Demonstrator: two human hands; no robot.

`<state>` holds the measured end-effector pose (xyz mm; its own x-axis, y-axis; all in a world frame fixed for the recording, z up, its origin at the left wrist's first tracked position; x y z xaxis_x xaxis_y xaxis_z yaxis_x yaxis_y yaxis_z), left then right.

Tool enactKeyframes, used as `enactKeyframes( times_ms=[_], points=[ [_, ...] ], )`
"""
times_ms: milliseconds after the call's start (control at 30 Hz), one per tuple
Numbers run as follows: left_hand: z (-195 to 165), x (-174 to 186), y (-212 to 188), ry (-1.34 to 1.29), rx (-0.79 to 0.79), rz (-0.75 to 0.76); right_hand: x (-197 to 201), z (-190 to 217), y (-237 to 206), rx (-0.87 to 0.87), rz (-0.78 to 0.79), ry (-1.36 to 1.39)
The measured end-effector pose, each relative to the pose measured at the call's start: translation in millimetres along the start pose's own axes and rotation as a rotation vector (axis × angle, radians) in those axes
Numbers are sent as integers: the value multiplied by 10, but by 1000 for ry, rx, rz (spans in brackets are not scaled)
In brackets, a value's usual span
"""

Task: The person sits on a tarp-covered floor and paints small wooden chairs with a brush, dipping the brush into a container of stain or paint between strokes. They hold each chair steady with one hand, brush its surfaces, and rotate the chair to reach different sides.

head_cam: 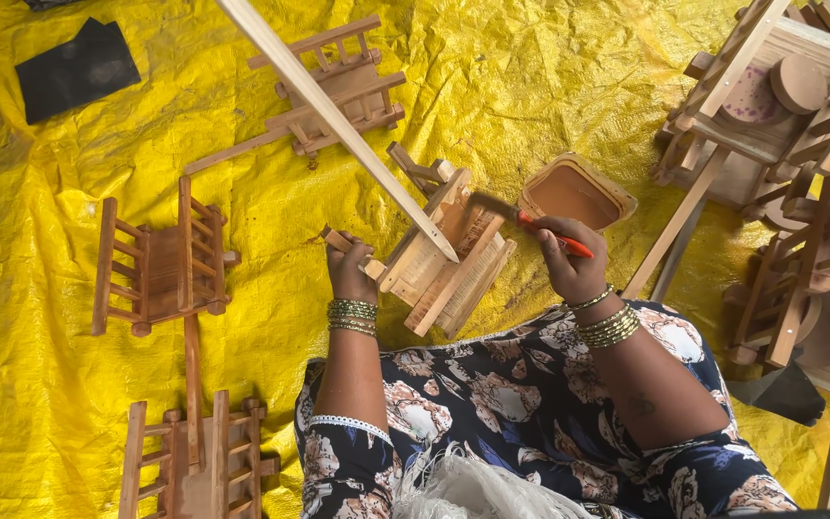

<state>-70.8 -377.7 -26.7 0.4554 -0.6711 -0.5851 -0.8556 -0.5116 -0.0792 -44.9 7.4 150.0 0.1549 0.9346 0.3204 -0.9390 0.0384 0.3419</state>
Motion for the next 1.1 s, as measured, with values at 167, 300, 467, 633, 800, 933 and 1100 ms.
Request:
enactKeyframes(
  times_ms=[167,300,467,633,800,933,1100],
  points=[
    [20,56,30,13,-10,0,-218,132,-108,66,149,22],
    [23,103,54,-11,-21,-35,-371,213,-184,121,323,116],
    [20,16,-6,-5,19,3,-191,-16,-57,9,174,190],
    [-11,-67,-61,26,24,30,14,-172,-53,-68,-4,95],
    [-17,-29,-22,7,8,29,-42,-4,-87,31,-45,32],
    [13,49,11,-19,17,-5,-309,120,-204,100,222,254],
    [23,61,25,-20,26,11,-293,-233,-115,-91,176,159]
  ],
)
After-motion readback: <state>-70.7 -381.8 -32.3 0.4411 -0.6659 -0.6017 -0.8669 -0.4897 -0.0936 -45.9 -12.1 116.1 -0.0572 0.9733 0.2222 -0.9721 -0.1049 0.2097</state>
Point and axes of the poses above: each hand's wrist, its own y-axis towards the middle knuckle, its own x-axis out of the back of the hand, z = x × y, the point moved 10 cm from there along y, towards the middle knuckle, and after that the axes turned 12 degrees about -x, right-handed, at the moved point
